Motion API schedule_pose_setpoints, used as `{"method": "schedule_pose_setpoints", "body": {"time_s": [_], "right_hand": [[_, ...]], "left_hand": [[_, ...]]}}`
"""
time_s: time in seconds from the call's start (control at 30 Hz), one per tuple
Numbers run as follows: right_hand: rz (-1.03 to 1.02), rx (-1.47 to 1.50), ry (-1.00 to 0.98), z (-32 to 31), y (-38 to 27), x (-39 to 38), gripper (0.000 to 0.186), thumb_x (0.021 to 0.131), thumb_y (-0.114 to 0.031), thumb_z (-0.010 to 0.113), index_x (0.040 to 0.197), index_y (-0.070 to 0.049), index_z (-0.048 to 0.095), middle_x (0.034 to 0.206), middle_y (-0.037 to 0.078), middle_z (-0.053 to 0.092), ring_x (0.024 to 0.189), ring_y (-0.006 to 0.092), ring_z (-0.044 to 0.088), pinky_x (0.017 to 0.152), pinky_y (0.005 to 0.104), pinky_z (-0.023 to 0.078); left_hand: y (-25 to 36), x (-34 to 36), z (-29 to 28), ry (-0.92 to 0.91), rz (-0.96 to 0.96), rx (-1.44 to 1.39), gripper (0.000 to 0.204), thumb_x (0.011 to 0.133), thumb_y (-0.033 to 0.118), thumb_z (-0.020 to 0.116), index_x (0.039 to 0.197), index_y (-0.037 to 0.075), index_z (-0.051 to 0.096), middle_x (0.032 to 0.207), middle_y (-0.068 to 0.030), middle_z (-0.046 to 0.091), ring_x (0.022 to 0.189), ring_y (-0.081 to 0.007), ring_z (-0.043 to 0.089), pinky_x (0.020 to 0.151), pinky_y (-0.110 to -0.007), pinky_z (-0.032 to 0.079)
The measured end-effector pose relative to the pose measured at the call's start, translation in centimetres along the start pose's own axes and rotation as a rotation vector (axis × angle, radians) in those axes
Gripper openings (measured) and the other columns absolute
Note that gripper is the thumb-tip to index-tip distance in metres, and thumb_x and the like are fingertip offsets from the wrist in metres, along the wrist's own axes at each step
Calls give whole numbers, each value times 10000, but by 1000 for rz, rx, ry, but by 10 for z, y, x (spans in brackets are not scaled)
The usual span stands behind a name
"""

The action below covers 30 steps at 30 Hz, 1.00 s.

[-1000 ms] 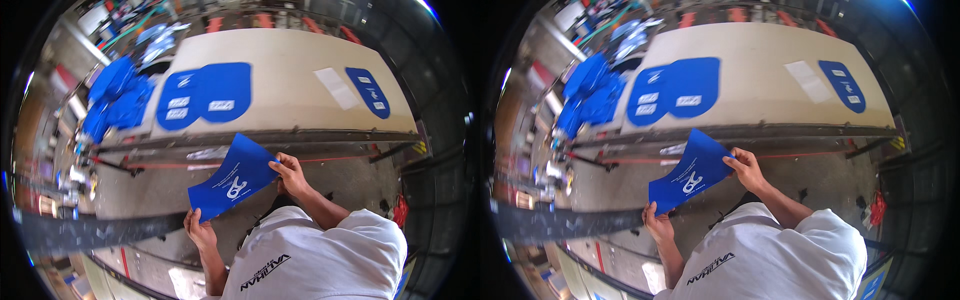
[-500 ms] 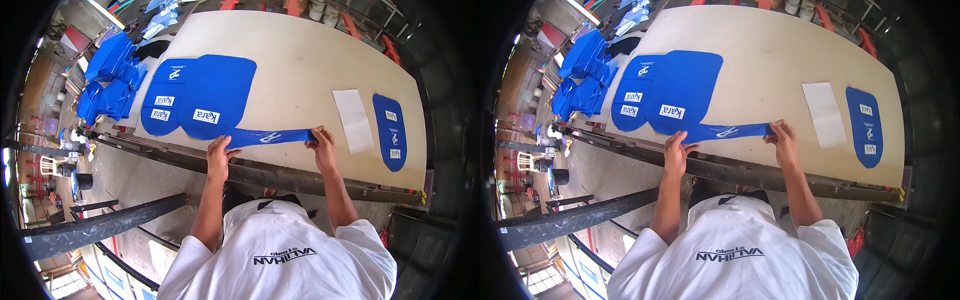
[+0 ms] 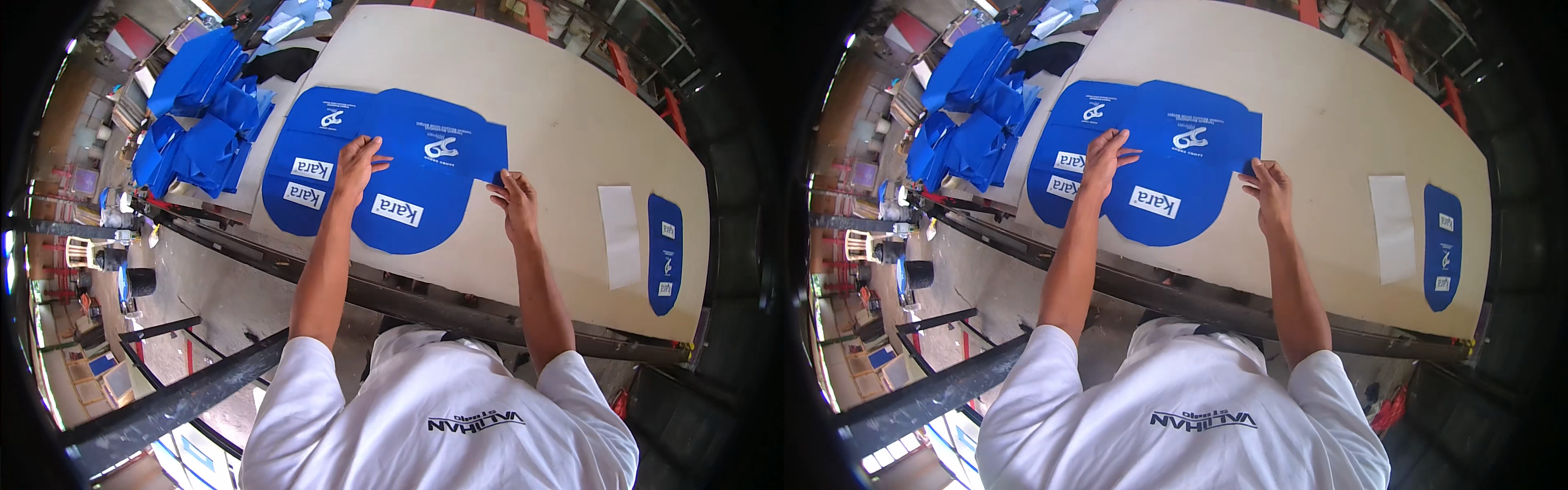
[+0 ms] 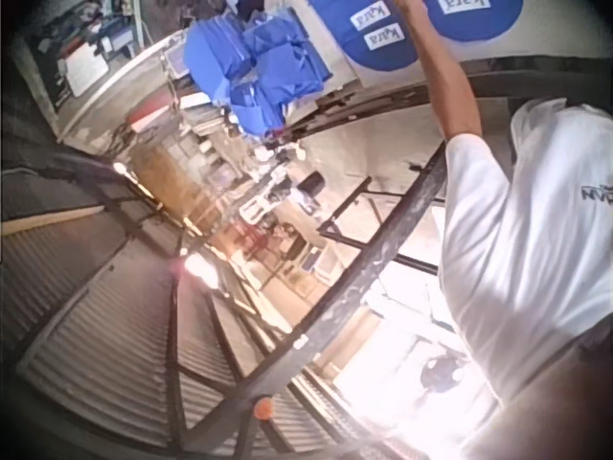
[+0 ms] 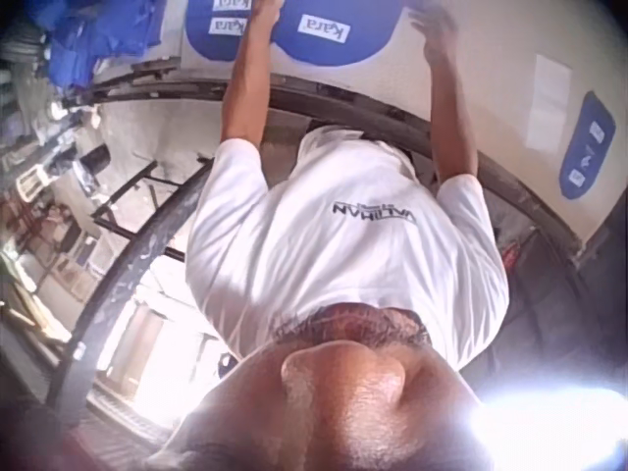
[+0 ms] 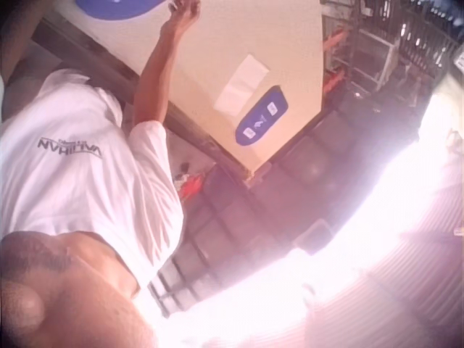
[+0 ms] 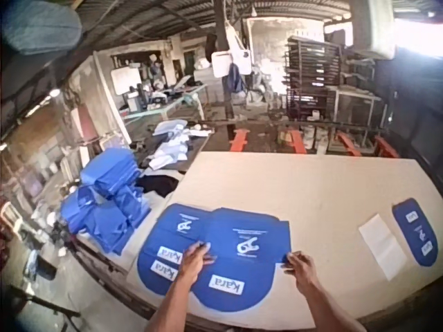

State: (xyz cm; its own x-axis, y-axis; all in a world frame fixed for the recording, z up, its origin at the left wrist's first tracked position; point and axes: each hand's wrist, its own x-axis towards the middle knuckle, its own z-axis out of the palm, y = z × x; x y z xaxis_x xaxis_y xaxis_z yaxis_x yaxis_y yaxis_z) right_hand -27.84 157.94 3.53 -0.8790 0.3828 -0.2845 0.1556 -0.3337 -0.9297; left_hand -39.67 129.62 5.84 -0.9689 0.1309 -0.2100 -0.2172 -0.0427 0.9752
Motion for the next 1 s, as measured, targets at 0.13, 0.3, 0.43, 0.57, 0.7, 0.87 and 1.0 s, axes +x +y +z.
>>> {"method": "schedule_pose_setpoints", "body": {"time_s": [0.13, 0.3, 0.43, 0.57, 0.7, 0.87, 1.0], "right_hand": [[148, -124, 20, 29, 51, 17, 207, 900, -269, 670, 890, -64, 636, 804, 17, 620, 643, 108, 594, 582, 234, 447], [270, -374, 60, 48, 105, 17, 228, 883, -232, 671, 896, -4, 674, 721, 36, 597, 552, 105, 513, 487, 236, 390], [228, -490, 137, 50, 118, 23, 238, 883, -217, 667, 890, 20, 676, 679, 38, 581, 535, 114, 504, 484, 256, 403], [213, -619, 163, 48, 121, 25, 262, 878, -217, 674, 898, 44, 672, 687, 50, 588, 552, 123, 518, 492, 272, 423], [162, -716, 200, 47, 130, 32, 326, 867, -277, 697, 899, 45, 659, 674, 51, 580, 576, 122, 522, 499, 277, 420], [-154, -625, 265, 30, 144, 42, 298, 887, -306, 679, 863, -18, 609, 681, -2, 516, 582, 83, 454, 496, 249, 358], [-114, -213, -110, 85, 118, -36, 169, 935, -232, 620, 909, -73, 567, 715, -58, 438, 599, 43, 389, 502, 199, 292]], "left_hand": [[-36, 45, -50, -3, -141, 297, 294, 946, 272, 581, 853, 1, 648, 738, -86, 655, 597, -151, 649, 533, -285, 547], [-100, 77, -86, -52, -211, 483, 285, 917, 247, 614, 856, -26, 667, 685, -96, 660, 512, -148, 636, 417, -264, 485], [-105, 83, -79, -66, -191, 574, 257, 868, 230, 678, 796, -16, 668, 651, -106, 661, 512, -179, 655, 431, -278, 499], [-106, 77, -81, -42, -229, 694, 258, 846, 253, 701, 779, 7, 664, 670, -141, 674, 513, -213, 664, 517, -328, 537], [-127, 77, -94, 57, -162, 856, 380, 793, 397, 737, 762, 27, 657, 759, -171, 699, 725, -319, 700, 686, -404, 554], [-102, 27, -80, 454, 109, 764, 507, 828, 552, 628, 992, 73, 594, 875, -142, 674, 817, -316, 661, 688, -433, 521], [-82, -78, -82, 440, 205, 524, 355, 862, 474, 620, 871, 120, 600, 672, -95, 652, 620, -274, 651, 586, -400, 508]]}}
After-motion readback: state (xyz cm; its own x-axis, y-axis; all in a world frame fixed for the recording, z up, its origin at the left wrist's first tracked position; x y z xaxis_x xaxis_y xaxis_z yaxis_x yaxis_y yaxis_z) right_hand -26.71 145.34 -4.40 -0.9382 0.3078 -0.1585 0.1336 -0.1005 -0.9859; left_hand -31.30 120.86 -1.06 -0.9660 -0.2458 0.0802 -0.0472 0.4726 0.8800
